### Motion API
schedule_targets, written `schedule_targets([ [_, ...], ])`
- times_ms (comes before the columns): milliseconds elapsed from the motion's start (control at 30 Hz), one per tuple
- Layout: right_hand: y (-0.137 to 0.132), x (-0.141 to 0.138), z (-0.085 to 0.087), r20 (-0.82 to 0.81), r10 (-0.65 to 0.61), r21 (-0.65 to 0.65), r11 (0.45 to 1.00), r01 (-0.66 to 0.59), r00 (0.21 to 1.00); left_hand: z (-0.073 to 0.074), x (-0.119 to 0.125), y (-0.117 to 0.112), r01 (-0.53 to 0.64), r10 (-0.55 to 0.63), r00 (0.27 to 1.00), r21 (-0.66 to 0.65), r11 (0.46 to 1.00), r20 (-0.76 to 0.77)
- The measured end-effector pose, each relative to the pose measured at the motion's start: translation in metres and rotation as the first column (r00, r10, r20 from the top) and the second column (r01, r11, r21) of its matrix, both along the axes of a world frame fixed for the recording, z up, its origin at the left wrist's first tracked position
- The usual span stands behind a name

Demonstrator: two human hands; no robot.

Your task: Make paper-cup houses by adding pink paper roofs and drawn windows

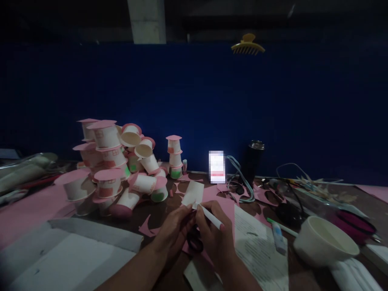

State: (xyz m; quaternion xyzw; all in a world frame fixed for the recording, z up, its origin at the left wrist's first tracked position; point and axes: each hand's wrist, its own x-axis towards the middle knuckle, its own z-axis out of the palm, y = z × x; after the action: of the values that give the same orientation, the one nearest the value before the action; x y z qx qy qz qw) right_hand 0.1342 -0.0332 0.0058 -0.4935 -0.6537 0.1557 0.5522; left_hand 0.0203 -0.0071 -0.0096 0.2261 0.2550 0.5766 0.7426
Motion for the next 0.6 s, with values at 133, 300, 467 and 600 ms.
schedule_targets([
  [133,-0.0002,0.0001,-0.0007,-0.008,0.004,-0.019,1.000,-0.004,1.000,-0.0007,0.0000,-0.0004,-0.010,0.010,1.000,0.002,1.000,-0.004],
  [300,-0.0010,-0.0003,-0.0012,-0.012,-0.008,-0.050,0.999,0.007,1.000,0.0000,-0.0001,-0.0015,-0.008,0.008,1.000,0.004,1.000,0.007],
  [467,-0.0012,-0.0011,-0.0002,-0.004,0.000,-0.069,0.998,-0.001,1.000,0.0013,-0.0005,-0.0021,-0.017,0.017,1.000,-0.009,1.000,0.017],
  [600,-0.0017,-0.0014,0.0001,0.014,0.009,-0.057,0.998,-0.008,1.000,0.0020,-0.0011,-0.0027,-0.016,0.016,1.000,-0.007,1.000,0.025],
])
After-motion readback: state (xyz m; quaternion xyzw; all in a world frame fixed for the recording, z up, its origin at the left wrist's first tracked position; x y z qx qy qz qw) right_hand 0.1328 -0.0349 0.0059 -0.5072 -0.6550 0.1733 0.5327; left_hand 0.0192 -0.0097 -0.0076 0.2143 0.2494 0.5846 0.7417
